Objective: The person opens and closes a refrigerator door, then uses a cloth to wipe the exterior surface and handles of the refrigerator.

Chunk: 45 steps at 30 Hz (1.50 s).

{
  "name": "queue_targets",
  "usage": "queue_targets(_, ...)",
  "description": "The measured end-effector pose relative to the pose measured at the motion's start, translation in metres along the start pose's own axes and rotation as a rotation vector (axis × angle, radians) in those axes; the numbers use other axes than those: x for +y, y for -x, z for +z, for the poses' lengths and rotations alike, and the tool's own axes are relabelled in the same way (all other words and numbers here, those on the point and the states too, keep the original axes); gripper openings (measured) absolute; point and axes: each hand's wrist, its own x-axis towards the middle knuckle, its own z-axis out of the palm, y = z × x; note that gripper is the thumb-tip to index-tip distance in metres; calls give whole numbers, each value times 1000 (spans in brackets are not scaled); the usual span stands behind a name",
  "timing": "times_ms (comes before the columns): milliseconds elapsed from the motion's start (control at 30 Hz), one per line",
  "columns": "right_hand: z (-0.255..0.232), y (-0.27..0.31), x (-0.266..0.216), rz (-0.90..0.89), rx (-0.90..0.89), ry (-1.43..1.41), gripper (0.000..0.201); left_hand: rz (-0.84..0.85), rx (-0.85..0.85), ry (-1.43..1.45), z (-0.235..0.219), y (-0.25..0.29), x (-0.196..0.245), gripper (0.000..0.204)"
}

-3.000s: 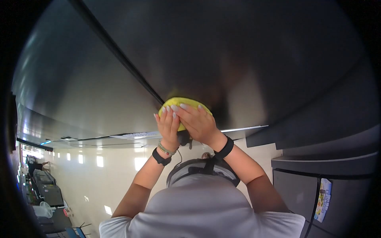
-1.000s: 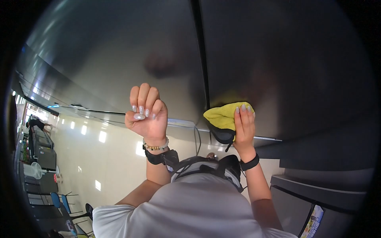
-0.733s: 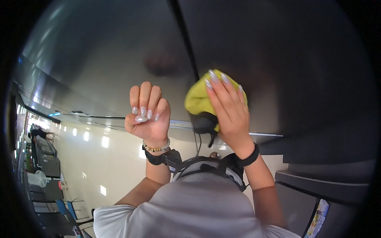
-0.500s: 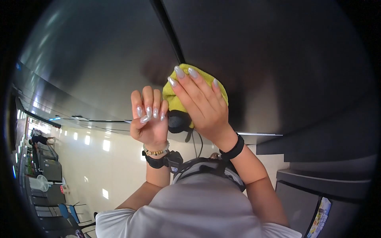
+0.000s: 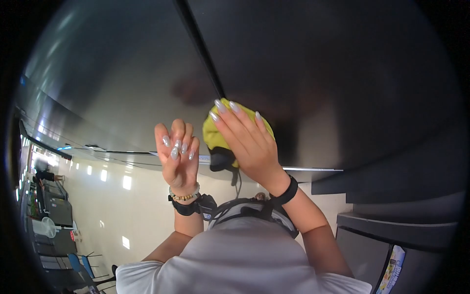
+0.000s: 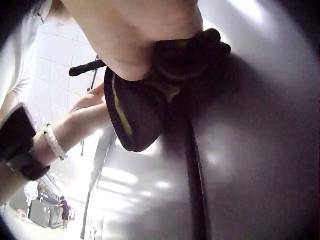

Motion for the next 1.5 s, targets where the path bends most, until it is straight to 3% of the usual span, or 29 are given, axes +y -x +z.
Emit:
queue_targets(167, 1, -17, -5, 5, 110, -29, 33, -3, -38, -30, 9, -3, 1, 27)
queue_targets(400, 15, 0, -2, -7, 98, 19, 34, -30, 21, 117, -2, 0, 1, 30)
queue_targets(667, 14, 6, 0, 4, 54, 8, 35, -82, -62, 278, -9, 2, 3, 35)
queue_targets(1100, 18, 13, 0, -10, 41, 19, 35, -74, -33, 120, -8, 6, -1, 30)
queue_targets(1167, 18, 13, 0, -9, 38, 24, 34, 17, -63, -189, -11, 7, -2, 24)
queue_targets(1200, 18, 13, 0, -12, 36, 28, 34, 15, -67, -185, -12, 9, -5, 24)
queue_targets(1267, 19, 15, 1, -11, 40, 42, 34, 536, 54, -1211, -11, 16, -10, 26)
queue_targets(1300, 19, 15, 1, -13, 42, 50, 34, 656, -36, -1440, -7, 22, -8, 30)
queue_targets(1367, 15, 3, -1, 15, 78, -11, 33, 660, -266, -1505, -5, 20, -16, 38)
queue_targets(1433, 7, -17, -6, 53, 103, -77, 32, 709, -270, -1425, -1, 4, -28, 43)
queue_targets(1500, 0, -44, -8, 3, 274, -84, 29, 763, -258, -1323, 3, -13, -32, 54)
